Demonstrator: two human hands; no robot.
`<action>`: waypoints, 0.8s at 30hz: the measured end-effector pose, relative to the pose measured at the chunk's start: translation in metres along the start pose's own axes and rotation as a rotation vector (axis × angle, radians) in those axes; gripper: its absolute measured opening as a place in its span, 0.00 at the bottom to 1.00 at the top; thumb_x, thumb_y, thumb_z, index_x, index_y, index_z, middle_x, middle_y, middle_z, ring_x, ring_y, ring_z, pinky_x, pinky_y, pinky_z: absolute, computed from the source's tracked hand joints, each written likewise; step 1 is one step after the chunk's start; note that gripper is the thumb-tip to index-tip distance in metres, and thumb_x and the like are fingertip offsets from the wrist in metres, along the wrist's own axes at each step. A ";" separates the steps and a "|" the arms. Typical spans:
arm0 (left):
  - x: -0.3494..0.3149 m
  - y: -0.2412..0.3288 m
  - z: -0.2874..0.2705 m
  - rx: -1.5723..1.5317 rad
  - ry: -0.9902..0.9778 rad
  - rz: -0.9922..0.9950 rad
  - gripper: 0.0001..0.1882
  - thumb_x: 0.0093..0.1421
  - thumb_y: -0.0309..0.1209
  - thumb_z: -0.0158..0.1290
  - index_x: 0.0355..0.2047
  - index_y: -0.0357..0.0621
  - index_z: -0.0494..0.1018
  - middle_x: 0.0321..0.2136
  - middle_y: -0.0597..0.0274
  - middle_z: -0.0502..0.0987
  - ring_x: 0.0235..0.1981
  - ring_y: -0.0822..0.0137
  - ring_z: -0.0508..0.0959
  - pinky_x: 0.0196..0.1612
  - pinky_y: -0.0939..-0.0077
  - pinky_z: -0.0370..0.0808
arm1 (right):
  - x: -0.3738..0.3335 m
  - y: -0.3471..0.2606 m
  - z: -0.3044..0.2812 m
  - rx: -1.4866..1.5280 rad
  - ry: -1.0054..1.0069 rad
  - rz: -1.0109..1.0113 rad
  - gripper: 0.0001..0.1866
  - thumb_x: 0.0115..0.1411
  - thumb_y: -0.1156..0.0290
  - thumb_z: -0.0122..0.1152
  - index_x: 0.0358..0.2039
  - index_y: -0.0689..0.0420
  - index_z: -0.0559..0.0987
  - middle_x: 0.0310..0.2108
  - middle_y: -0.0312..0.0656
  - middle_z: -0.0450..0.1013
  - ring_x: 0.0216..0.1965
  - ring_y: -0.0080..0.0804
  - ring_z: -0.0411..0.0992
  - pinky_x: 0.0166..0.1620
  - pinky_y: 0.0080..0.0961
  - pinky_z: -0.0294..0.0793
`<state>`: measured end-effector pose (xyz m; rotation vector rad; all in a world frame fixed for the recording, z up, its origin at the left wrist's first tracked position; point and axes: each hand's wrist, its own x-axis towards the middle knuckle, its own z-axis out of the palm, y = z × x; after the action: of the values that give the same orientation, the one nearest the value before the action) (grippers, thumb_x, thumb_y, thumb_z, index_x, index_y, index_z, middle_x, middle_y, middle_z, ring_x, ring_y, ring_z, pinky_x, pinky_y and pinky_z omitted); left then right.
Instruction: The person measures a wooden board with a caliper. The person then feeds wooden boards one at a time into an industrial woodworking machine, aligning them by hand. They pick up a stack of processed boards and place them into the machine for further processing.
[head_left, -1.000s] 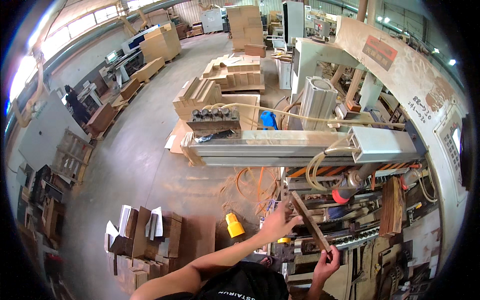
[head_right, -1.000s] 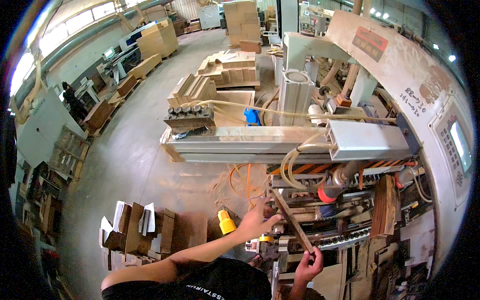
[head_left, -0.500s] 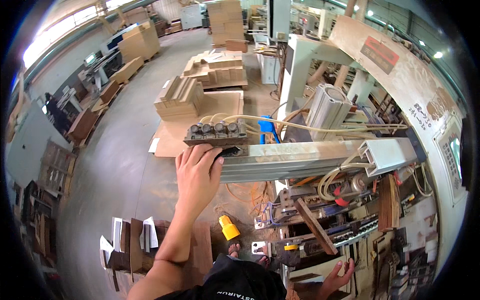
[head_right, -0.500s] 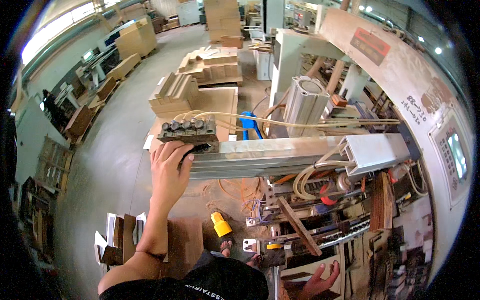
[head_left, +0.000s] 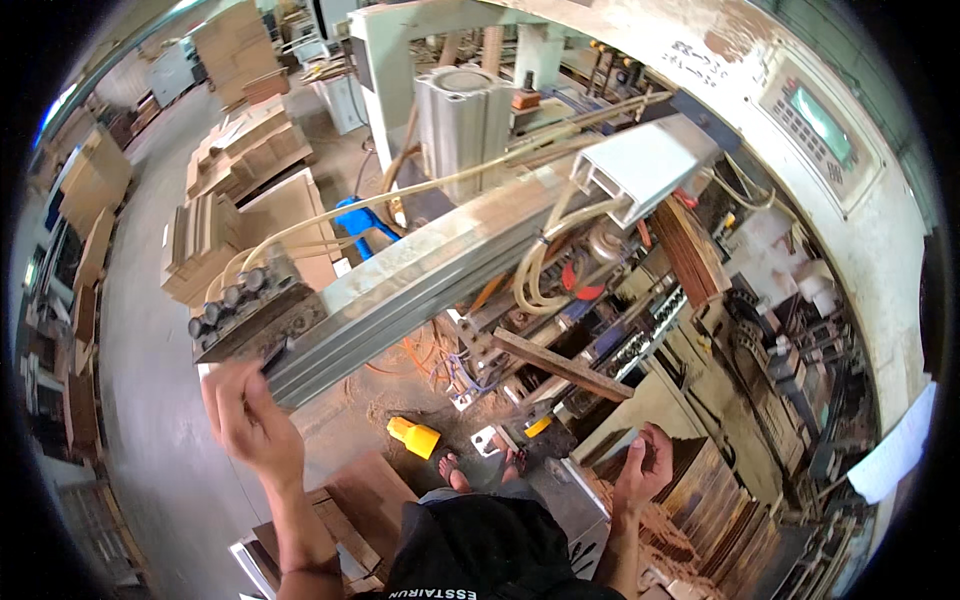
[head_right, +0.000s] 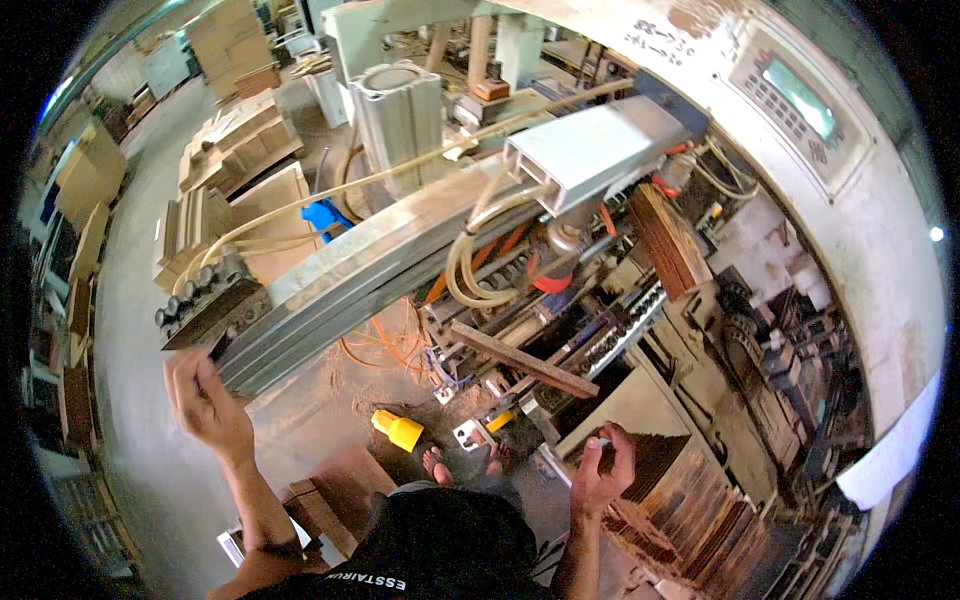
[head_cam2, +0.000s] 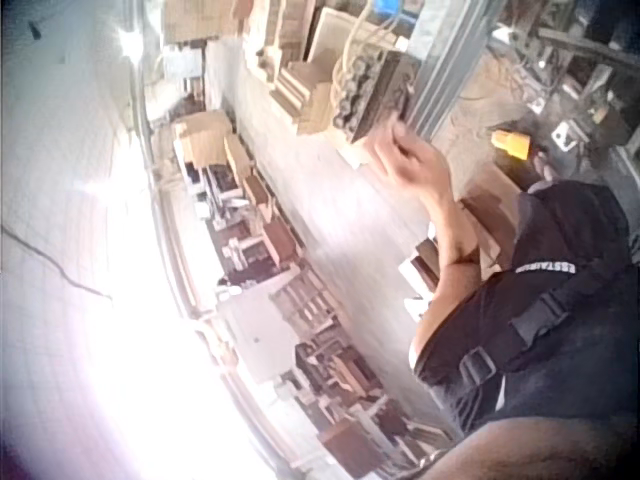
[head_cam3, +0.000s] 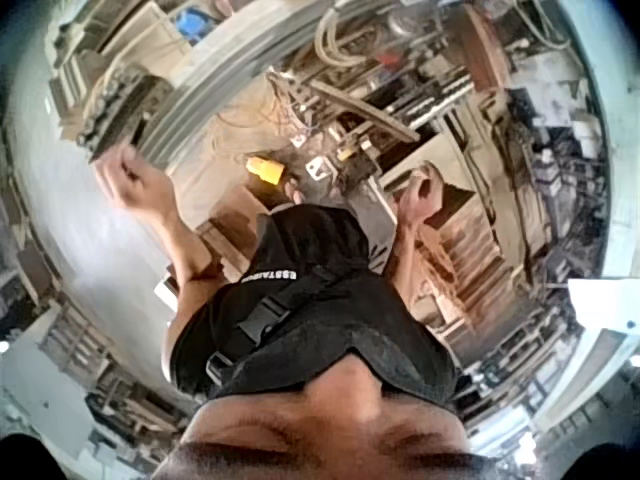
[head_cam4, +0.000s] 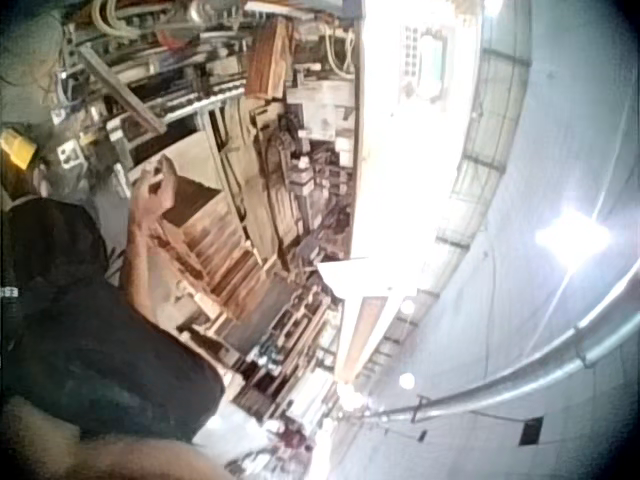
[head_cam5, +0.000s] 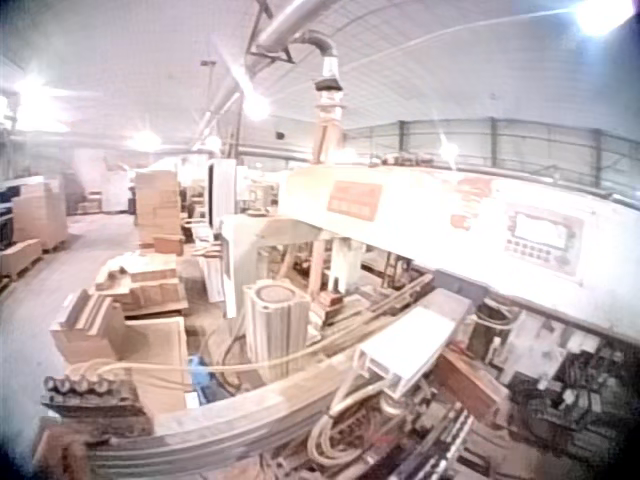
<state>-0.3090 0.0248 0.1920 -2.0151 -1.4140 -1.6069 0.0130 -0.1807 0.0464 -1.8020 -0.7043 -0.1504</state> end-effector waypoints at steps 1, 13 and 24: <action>-0.006 0.001 0.002 -0.077 0.067 0.026 0.04 0.52 0.19 0.50 0.28 0.38 0.74 0.26 0.56 0.73 0.29 0.58 0.71 0.35 0.68 0.67 | -0.007 -0.001 -0.004 0.018 -0.019 0.051 0.12 0.55 0.71 0.58 0.36 0.66 0.76 0.30 0.45 0.74 0.33 0.32 0.71 0.39 0.28 0.70; -0.134 0.115 0.078 -0.874 -1.444 0.070 0.05 0.56 0.27 0.52 0.32 0.39 0.74 0.28 0.53 0.73 0.32 0.52 0.75 0.34 0.65 0.72 | -0.041 -0.027 -0.013 0.536 -0.544 0.536 0.10 0.55 0.74 0.62 0.36 0.64 0.77 0.33 0.39 0.75 0.34 0.20 0.71 0.39 0.20 0.71; -0.164 0.188 0.119 -0.826 -1.468 0.193 0.10 0.54 0.31 0.55 0.36 0.40 0.75 0.32 0.52 0.76 0.33 0.52 0.77 0.37 0.63 0.73 | -0.002 0.029 -0.068 0.293 -0.821 0.540 0.12 0.51 0.68 0.65 0.36 0.58 0.80 0.30 0.37 0.77 0.30 0.22 0.73 0.36 0.21 0.73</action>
<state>-0.0808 -0.0845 0.0802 -4.0098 -0.5695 -0.3795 0.0432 -0.2484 0.0450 -1.6712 -0.7116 1.0479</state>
